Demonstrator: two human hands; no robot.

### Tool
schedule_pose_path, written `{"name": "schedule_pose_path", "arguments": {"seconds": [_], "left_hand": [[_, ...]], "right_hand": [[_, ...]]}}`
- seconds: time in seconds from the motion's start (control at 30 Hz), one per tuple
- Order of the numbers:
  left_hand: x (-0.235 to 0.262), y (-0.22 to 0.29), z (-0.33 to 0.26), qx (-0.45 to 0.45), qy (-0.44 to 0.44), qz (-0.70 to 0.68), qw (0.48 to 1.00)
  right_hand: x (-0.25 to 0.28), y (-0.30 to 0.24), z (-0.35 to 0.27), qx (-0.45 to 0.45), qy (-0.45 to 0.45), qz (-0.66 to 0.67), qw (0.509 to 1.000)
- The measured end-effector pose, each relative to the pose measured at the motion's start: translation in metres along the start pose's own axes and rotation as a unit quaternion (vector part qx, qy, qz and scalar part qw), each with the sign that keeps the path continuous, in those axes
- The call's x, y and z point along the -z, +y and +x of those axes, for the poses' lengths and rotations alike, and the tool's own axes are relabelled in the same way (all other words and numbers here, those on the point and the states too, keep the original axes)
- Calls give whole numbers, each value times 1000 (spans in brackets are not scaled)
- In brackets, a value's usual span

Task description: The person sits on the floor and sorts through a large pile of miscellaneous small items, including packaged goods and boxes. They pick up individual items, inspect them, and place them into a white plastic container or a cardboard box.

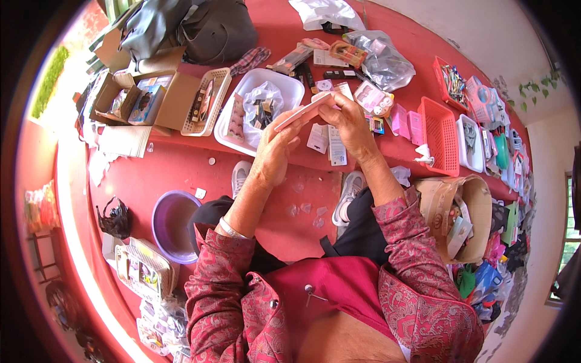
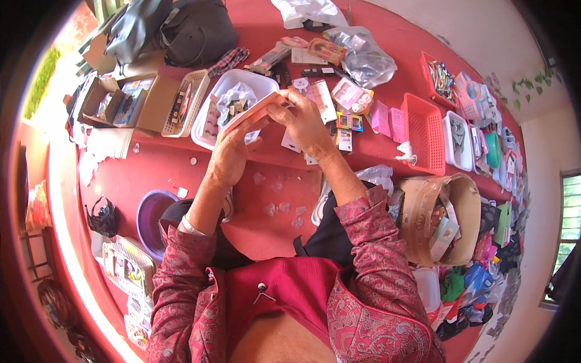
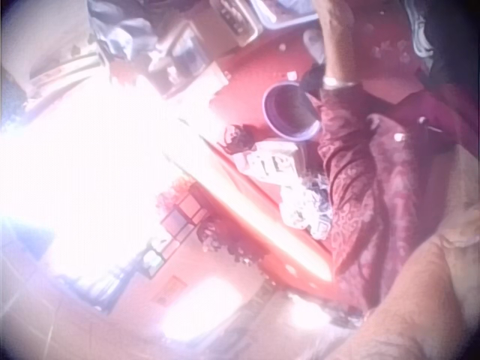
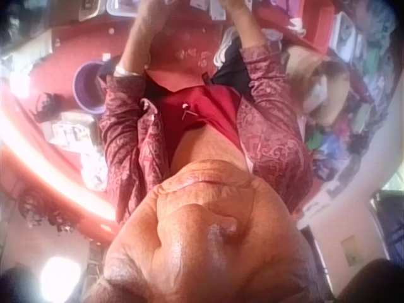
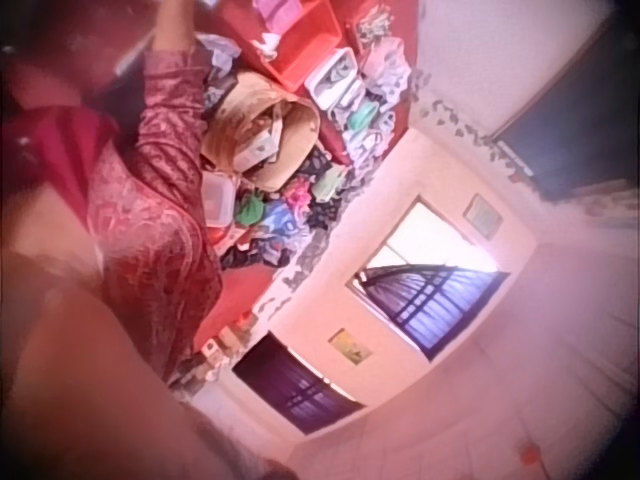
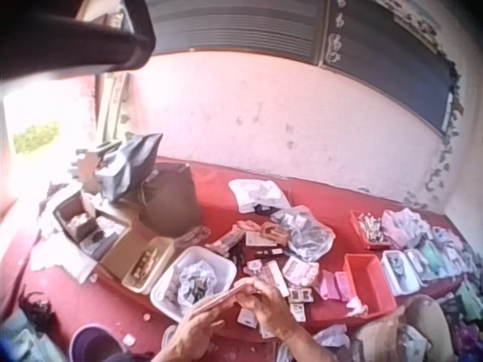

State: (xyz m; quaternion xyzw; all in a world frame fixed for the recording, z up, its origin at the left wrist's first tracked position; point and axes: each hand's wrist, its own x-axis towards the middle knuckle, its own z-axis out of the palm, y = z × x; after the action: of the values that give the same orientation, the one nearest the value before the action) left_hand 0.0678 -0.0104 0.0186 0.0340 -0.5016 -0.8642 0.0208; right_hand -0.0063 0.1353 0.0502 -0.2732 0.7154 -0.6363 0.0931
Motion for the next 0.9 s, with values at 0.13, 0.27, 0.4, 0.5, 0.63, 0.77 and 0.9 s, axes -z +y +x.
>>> {"name": "schedule_pose_path", "arguments": {"seconds": [0.13,0.27,0.4,0.5,0.63,0.77,0.9], "left_hand": [[2,1,3,-85,-12,110,990],[-5,10,-6,-54,63,120,989],[7,-9,7,60,158,244,955],[6,2,-2,-33,178,397,900],[6,7,-4,-309,289,426,800],[-4,3,-24,-314,78,575,751],[1,-3,-37,-423,10,563,710]], "right_hand": [[-3,-2,1,6,-3,13,1000],[3,3,4,3,-64,-74,995],[37,38,5,-128,-210,-310,918],[36,32,6,-235,-165,-219,932],[24,40,26,-226,-3,-42,973],[-37,35,54,-199,-33,-41,978],[-119,56,91,-166,-72,-142,973]]}}
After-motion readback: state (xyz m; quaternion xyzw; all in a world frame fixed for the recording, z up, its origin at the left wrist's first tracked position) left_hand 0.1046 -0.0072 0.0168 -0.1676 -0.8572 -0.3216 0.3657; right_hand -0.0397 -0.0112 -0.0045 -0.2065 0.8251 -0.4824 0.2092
